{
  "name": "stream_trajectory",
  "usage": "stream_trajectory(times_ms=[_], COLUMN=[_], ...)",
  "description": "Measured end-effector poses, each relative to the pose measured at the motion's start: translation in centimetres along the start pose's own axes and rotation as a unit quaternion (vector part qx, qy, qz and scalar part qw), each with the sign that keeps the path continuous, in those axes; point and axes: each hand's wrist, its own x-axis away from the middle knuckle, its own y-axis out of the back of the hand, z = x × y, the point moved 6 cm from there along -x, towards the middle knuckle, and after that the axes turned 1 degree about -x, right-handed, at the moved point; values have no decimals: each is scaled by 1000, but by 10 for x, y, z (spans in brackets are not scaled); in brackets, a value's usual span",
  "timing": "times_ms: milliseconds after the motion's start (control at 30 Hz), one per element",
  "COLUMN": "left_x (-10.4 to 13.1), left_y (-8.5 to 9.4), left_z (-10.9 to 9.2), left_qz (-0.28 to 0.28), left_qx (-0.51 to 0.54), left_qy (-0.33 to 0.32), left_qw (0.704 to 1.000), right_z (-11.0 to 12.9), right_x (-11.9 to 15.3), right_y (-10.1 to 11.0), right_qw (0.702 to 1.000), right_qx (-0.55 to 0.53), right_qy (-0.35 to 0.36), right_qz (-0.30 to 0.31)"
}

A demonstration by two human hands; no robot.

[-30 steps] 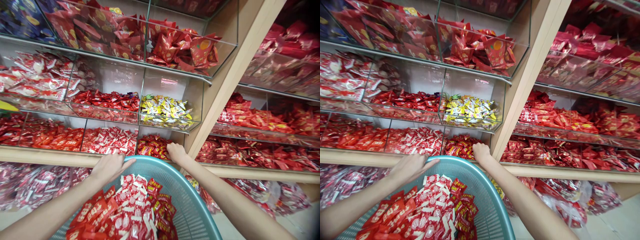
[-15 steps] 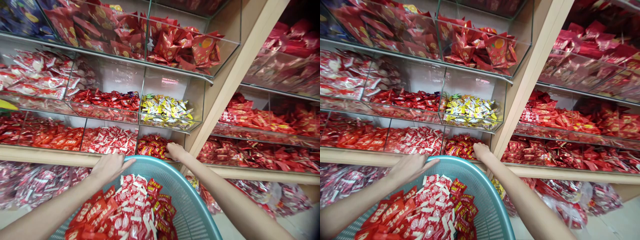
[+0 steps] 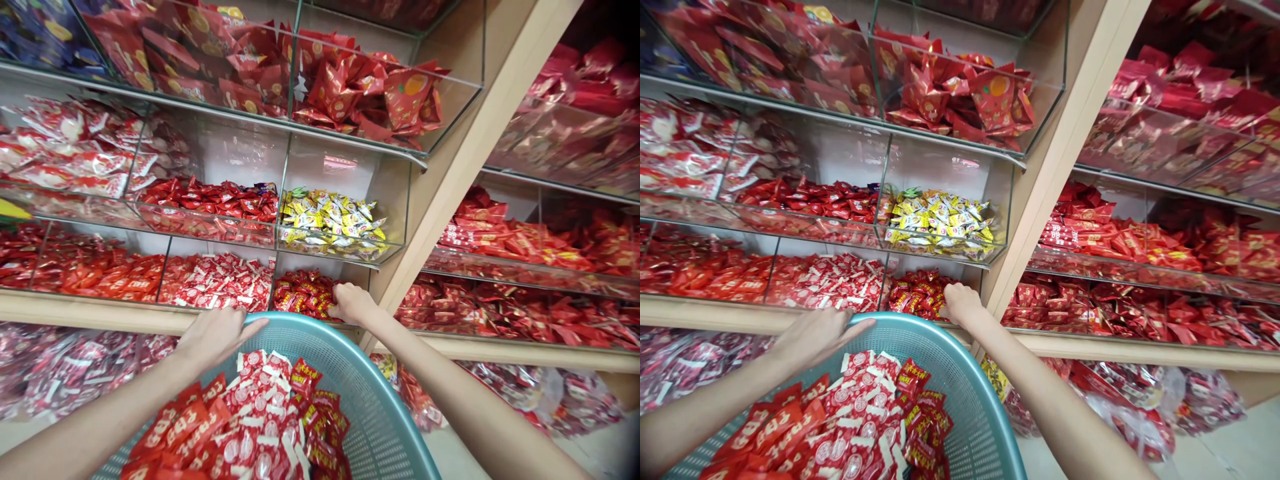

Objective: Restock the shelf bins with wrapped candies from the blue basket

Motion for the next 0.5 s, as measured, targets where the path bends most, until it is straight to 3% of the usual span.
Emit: stream_trajectory(times_ms=[133,200,333,433,500], left_x=[0,0,0,0,0], left_y=[-2,-2,-4,-3,-2], left_z=[0,0,1,0,-1], left_qz=[1,-2,-1,3,5], left_qx=[-2,-5,-4,-4,-5], left_qy=[0,-3,-1,1,1], left_qw=[1000,1000,1000,1000,1000], right_z=[5,12,34,46,50], right_x=[33,56,94,106,107], right_y=[18,17,-16,-43,-50], right_qw=[998,995,993,996,996], right_qx=[-27,-62,-84,-39,-23], right_qy=[20,42,77,64,61], right_qz=[-54,-64,-13,43,66])
